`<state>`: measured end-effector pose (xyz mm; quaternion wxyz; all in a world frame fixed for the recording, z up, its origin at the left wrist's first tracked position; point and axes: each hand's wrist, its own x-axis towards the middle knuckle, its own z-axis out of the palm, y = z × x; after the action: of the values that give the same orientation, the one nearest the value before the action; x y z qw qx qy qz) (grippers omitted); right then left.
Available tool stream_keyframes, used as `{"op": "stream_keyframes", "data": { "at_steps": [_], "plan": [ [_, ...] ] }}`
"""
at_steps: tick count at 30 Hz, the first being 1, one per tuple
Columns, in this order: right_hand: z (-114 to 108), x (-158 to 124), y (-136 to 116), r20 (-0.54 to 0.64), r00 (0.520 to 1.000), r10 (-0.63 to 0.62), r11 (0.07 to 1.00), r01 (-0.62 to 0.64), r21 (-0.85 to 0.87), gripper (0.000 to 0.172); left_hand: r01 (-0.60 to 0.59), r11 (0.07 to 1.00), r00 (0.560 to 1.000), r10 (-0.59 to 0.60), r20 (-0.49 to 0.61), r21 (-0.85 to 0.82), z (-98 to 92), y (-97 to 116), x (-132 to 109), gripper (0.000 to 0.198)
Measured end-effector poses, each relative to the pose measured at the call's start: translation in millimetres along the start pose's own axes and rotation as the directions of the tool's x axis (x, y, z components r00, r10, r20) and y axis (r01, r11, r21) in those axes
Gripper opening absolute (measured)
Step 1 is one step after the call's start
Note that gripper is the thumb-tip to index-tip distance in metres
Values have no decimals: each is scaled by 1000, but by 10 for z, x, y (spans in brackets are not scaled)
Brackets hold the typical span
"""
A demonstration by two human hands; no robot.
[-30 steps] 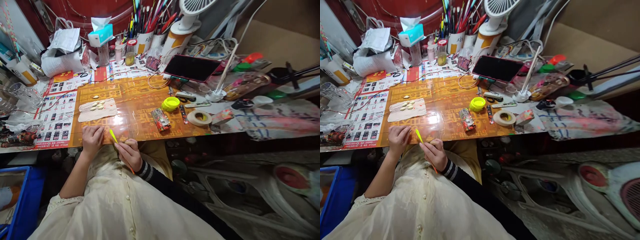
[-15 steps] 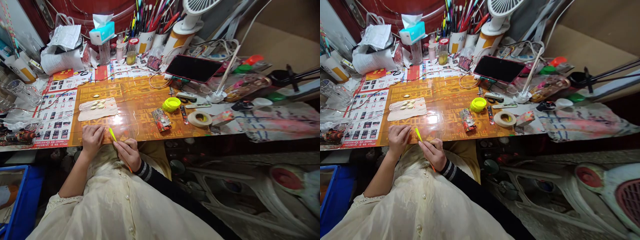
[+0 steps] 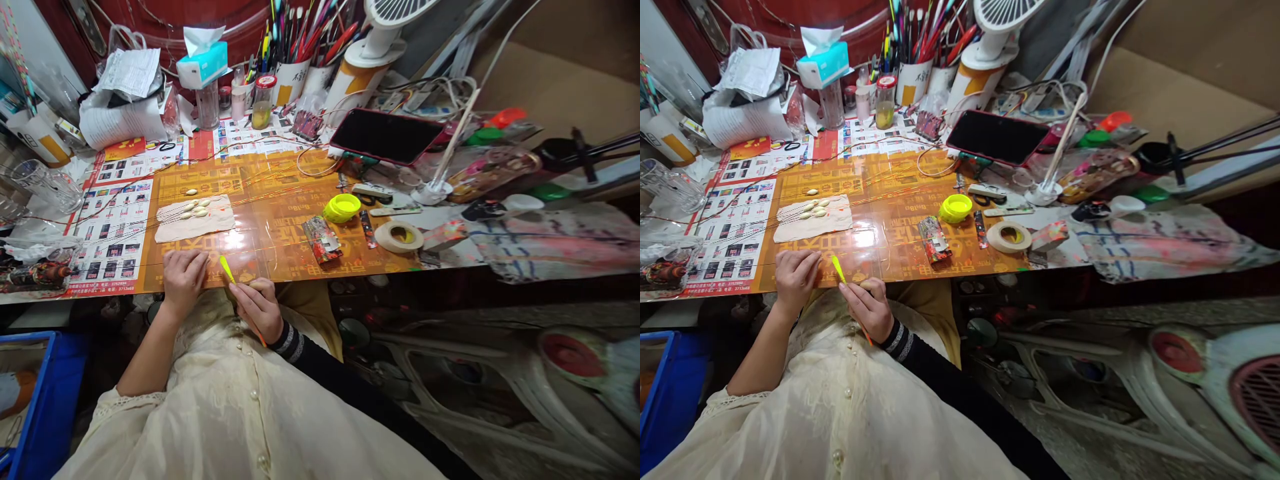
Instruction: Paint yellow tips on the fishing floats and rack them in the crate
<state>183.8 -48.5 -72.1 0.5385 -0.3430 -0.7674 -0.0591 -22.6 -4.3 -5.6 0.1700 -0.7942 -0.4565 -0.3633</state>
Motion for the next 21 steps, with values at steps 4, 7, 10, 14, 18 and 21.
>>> {"op": "stream_keyframes", "data": {
  "at_steps": [4,7,10,14,18,21],
  "plan": [
    [-7,-30,16,-18,1000,-7,999,8,41,64,5,1000,1000,-5,-1,4,-17,9,-1,19],
    [-20,-26,12,-27,999,-32,997,34,70,60,7,1000,1000,-7,-9,11,-28,4,-19,20],
    [-5,-22,-7,-6,998,-57,995,58,86,56,24,1000,1000,-24,1,16,-34,-11,-50,22],
    [51,-23,-38,29,997,-77,996,76,53,59,39,999,999,-39,10,6,-40,-26,-85,24],
    [97,-23,-51,58,996,-73,997,72,13,58,46,999,999,-46,5,-14,-41,-33,-105,25],
    [121,-30,-50,74,995,-63,998,64,-10,56,51,998,999,-51,7,-24,-36,-38,-115,26]
  ]
}}
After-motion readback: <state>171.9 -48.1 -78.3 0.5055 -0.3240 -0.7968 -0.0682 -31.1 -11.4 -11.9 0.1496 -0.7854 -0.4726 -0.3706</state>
